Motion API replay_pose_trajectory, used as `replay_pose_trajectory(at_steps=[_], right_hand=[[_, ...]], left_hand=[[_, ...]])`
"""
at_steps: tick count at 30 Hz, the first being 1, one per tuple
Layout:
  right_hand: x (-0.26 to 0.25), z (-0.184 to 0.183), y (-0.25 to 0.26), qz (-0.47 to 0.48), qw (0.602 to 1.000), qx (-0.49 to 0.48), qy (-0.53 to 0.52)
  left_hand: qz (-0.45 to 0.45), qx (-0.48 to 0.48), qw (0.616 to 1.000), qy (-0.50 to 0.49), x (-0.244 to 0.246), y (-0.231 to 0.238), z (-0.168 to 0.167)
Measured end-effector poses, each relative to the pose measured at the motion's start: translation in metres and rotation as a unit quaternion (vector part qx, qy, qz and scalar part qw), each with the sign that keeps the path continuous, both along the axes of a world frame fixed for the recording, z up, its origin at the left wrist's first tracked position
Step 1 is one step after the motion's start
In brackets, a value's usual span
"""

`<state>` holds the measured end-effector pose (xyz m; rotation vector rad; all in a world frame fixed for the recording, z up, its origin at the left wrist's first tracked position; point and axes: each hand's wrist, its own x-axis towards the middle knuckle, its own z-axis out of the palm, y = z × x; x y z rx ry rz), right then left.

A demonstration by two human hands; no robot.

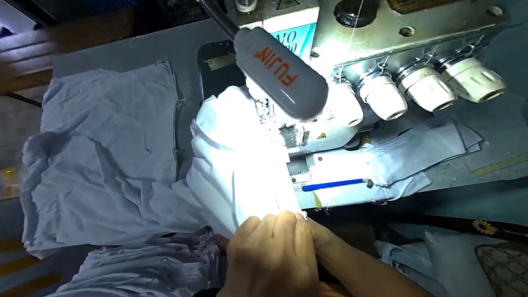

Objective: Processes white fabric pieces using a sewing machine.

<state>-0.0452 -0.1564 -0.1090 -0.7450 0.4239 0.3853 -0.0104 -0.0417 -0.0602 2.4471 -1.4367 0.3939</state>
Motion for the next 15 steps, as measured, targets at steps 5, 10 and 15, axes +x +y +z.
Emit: replay_pose_trajectory(at_steps=[5,10,15], right_hand=[[0.000,-0.018,0.013,0.018,0.998,-0.038,-0.056],[-0.011,-0.092,0.054,-0.041,0.968,0.083,-0.231],[0.009,-0.038,0.028,0.040,0.991,0.025,-0.124]], left_hand=[[-0.002,0.012,0.999,-0.031,0.018,-0.010,-0.005],[0.003,0.023,0.999,-0.038,0.031,-0.015,-0.003],[0.006,0.007,0.998,-0.063,0.051,-0.018,0.005]])
